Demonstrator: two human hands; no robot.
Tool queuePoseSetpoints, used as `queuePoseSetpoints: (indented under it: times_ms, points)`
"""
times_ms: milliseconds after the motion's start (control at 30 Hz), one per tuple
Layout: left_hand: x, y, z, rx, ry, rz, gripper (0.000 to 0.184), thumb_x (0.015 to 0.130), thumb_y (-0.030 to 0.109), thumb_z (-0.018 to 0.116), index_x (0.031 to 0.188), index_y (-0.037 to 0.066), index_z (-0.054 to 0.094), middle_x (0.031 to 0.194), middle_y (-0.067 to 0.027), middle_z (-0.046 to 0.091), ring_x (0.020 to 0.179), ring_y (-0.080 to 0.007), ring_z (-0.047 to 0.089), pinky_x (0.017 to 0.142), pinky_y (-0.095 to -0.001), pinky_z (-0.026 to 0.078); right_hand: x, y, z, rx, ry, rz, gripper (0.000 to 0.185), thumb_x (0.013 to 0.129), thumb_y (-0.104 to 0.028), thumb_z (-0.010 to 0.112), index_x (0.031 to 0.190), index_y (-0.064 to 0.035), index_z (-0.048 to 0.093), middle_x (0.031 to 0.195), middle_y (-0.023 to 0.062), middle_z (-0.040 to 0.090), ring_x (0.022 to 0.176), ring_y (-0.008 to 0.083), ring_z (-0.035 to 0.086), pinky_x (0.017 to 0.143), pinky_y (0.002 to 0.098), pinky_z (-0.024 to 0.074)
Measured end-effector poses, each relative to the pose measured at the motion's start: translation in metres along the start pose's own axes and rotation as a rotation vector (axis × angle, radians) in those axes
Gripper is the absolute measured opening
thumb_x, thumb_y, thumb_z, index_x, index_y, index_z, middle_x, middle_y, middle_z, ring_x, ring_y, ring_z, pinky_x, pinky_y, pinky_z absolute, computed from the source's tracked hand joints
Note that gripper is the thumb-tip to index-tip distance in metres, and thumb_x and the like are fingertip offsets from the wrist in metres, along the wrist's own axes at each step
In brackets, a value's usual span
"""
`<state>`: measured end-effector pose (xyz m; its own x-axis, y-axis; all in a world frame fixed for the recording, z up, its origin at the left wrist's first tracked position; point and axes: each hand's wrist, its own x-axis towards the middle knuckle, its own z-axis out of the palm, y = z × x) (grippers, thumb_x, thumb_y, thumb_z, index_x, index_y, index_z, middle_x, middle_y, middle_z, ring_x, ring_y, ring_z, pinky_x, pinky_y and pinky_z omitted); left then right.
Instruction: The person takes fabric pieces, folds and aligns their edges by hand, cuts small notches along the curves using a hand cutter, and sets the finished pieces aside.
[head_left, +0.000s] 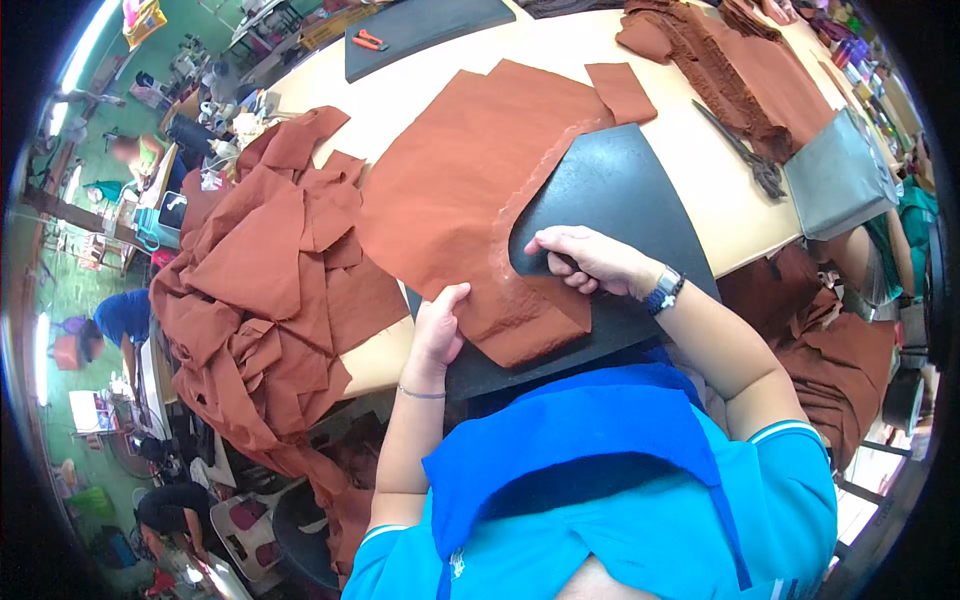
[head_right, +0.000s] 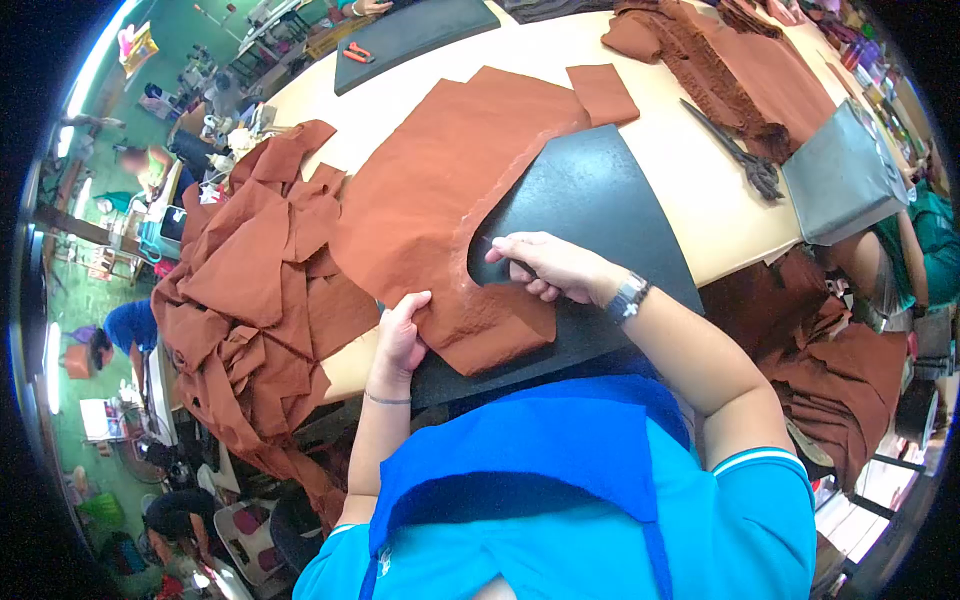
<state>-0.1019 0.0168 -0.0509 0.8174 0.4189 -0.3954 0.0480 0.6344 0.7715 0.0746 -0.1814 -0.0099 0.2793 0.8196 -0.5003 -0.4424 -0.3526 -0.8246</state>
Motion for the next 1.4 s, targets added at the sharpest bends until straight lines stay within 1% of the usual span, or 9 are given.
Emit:
queuePoseSetpoints:
  times_ms: [67,167,467,567,767,800,933,1133,1400]
  points:
    - [-0.002,0.001,0.001,0.031,0.008,0.01,0.031,0.092,0.003,0.058,0.122,-0.004,0.06,0.119,-0.0125,0.067,0.108,-0.0237,0.066,0.097,-0.0384,0.053,0.004,-0.01,0.004,0.013,-0.02,0.097,0.045,0.106,-0.046,0.044,0.125,-0.007,0.056,0.07,-0.0065,0.038,0.051,0.0028,0.029,0.042,0.019,0.0239]
    - [-0.001,0.0,0.001,-0.024,-0.013,0.017,0.03,0.092,0.003,0.058,0.122,-0.004,0.061,0.12,-0.0122,0.067,0.108,-0.0236,0.066,0.096,-0.0388,0.054,0.017,-0.007,-0.002,0.128,-0.103,0.14,0.045,0.106,-0.045,0.043,0.124,-0.0069,0.057,0.07,-0.007,0.037,0.05,0.002,0.027,0.041,0.0185,0.0217]
    - [0.003,-0.003,-0.005,0.006,-0.02,0.018,0.028,0.092,0.003,0.059,0.119,-0.004,0.062,0.117,-0.0129,0.069,0.106,-0.0238,0.067,0.096,-0.0388,0.054,0.013,-0.009,0.001,0.061,-0.116,0.046,0.039,0.108,-0.044,0.039,0.11,-0.0097,0.056,0.066,-0.0088,0.034,0.048,0.0015,0.023,0.04,0.0183,0.0196]
    - [-0.002,0.001,0.002,-0.018,-0.008,0.024,0.028,0.092,0.004,0.059,0.119,-0.004,0.062,0.117,-0.013,0.068,0.106,-0.024,0.067,0.096,-0.039,0.054,0.01,-0.012,0.003,0.084,-0.092,0.121,0.038,0.108,-0.044,0.039,0.11,-0.0101,0.056,0.065,-0.0088,0.035,0.048,0.0018,0.023,0.041,0.0185,0.0189]
    - [-0.005,0.003,0.005,-0.017,-0.023,0.021,0.033,0.092,0.003,0.059,0.124,-0.002,0.06,0.12,-0.0124,0.067,0.109,-0.0239,0.066,0.096,-0.0392,0.054,0.013,-0.013,0.005,0.019,-0.109,0.056,0.039,0.107,-0.045,0.04,0.109,-0.0102,0.057,0.066,-0.0084,0.037,0.048,0.002,0.025,0.041,0.0189,0.0207]
    - [-0.004,0.004,0.005,-0.009,-0.025,0.02,0.033,0.092,0.003,0.058,0.125,-0.002,0.059,0.12,-0.0123,0.067,0.109,-0.024,0.066,0.097,-0.0394,0.054,0.012,-0.012,0.006,0.054,-0.082,0.055,0.036,0.108,-0.041,0.038,0.105,-0.0112,0.057,0.065,-0.0076,0.039,0.045,0.0009,0.024,0.039,0.0175,0.0195]
    - [-0.002,0.001,-0.001,-0.001,-0.028,0.013,0.036,0.092,0.003,0.058,0.127,-0.002,0.058,0.121,-0.0124,0.066,0.11,-0.0245,0.065,0.097,-0.0401,0.054,0.007,-0.012,0.005,0.077,-0.072,0.106,0.036,0.109,-0.041,0.038,0.104,-0.0112,0.057,0.065,-0.0075,0.039,0.045,0.0012,0.024,0.039,0.0175,0.0196]
    - [-0.004,0.003,0.003,-0.002,-0.019,-0.003,0.037,0.092,0.003,0.059,0.128,-0.004,0.057,0.121,-0.0133,0.066,0.109,-0.0254,0.066,0.098,-0.0408,0.054,0.013,-0.009,0.004,0.016,-0.107,0.025,0.039,0.107,-0.044,0.04,0.107,-0.0086,0.057,0.066,-0.008,0.039,0.048,0.0014,0.027,0.04,0.0184,0.0211]
    - [-0.001,-0.001,0.0,0.015,-0.015,0.006,0.038,0.092,0.004,0.059,0.129,-0.003,0.057,0.121,-0.0134,0.066,0.109,-0.0253,0.066,0.099,-0.0413,0.053,0.013,-0.011,0.007,0.02,-0.122,0.067,0.036,0.107,-0.042,0.041,0.104,-0.0096,0.057,0.065,-0.0081,0.039,0.048,0.0018,0.026,0.041,0.0193,0.022]
